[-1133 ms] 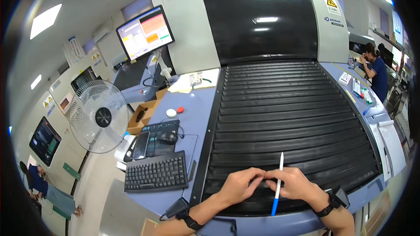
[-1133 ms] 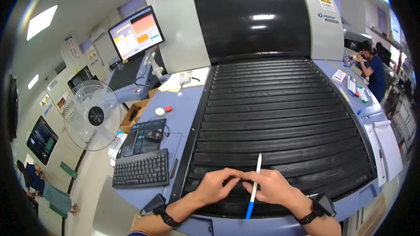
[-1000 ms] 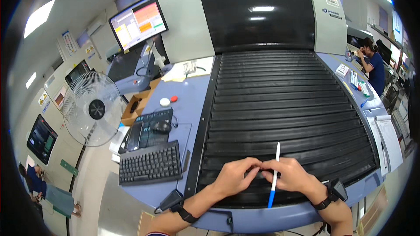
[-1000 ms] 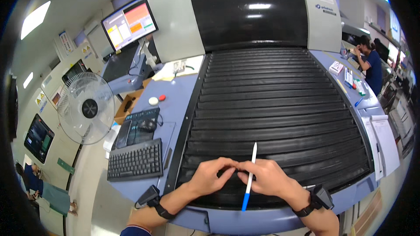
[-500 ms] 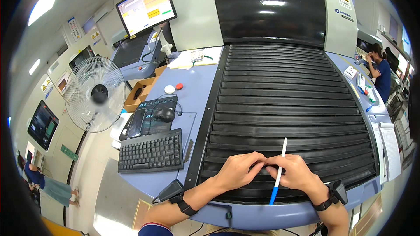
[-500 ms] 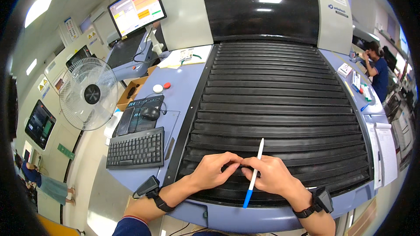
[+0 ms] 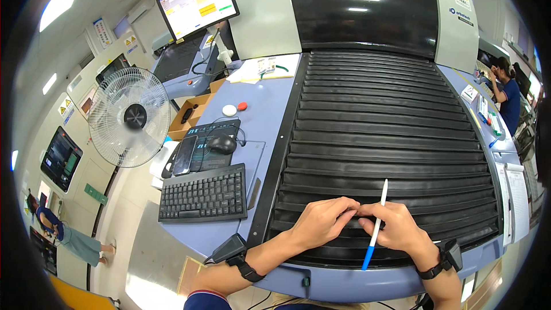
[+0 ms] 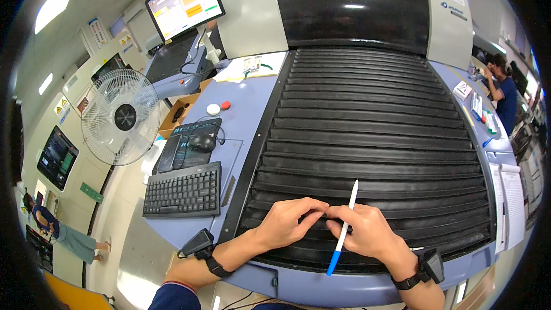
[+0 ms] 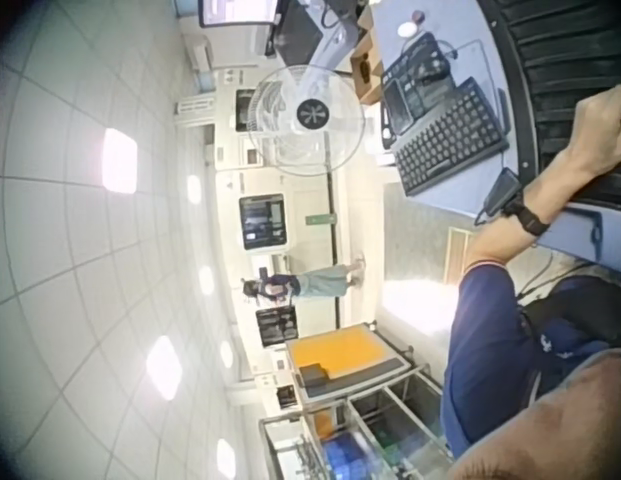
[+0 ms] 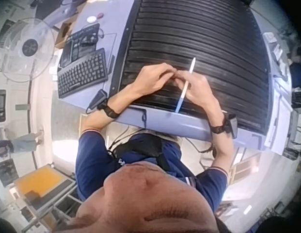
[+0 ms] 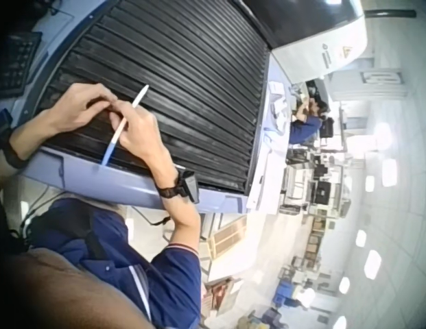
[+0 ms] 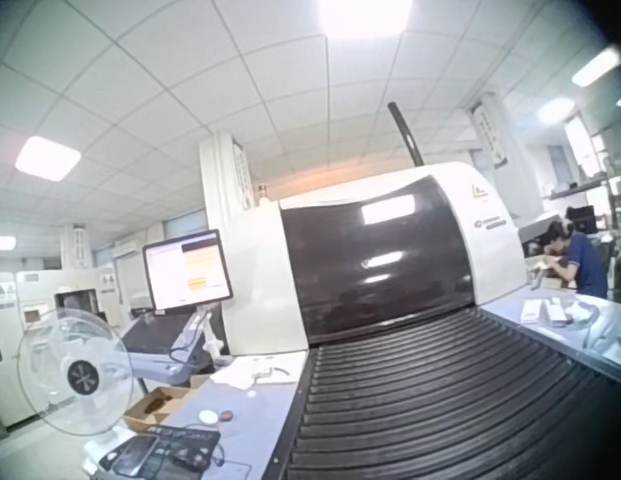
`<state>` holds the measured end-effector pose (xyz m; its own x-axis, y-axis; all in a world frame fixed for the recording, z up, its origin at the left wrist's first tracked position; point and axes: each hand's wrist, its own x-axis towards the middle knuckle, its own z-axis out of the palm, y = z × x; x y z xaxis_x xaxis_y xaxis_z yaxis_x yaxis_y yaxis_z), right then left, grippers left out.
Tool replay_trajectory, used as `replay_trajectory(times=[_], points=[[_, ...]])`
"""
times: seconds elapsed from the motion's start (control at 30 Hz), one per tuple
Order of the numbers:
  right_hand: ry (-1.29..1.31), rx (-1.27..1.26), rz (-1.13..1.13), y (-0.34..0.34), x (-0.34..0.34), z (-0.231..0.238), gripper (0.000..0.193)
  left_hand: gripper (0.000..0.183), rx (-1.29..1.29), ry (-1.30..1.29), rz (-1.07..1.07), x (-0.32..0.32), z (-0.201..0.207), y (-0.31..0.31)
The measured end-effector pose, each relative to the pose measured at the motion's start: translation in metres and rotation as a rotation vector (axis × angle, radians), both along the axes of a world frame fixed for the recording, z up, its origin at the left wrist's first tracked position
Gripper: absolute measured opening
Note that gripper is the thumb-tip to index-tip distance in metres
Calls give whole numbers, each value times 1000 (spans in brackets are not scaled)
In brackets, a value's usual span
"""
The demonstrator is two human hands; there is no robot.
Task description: Operating an automated optical inspection (AOI) machine to check circuit board panels, using a pen to mark or point at specific areas.
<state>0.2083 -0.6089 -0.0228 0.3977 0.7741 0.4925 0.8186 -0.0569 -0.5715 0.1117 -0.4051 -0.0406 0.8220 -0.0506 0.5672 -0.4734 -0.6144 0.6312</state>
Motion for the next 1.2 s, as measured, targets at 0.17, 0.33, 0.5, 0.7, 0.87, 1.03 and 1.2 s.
replay_trajectory(times=[0.17,0.33,0.5,0.7,0.87,1.03,1.2], points=[[-11,-2,-4,-1,1,-1,28,18,0,35,-5,1,2,0],[-5,-10,2,1,-1,1,30,18,33,42,21,-1,1,2],[32,-64,-5,-2,-2,5,32,18,-23,45,49,1,-1,2],[8,3,-1,0,0,1,30,20,-68,111,16,-1,0,1],[18,-18,9,0,-1,3,29,18,-50,64,-2,0,-1,3],[10,-11,3,0,-1,1,31,16,-16,36,25,0,-6,3],[36,-37,3,-3,0,3,33,17,-42,71,28,0,-2,0]])
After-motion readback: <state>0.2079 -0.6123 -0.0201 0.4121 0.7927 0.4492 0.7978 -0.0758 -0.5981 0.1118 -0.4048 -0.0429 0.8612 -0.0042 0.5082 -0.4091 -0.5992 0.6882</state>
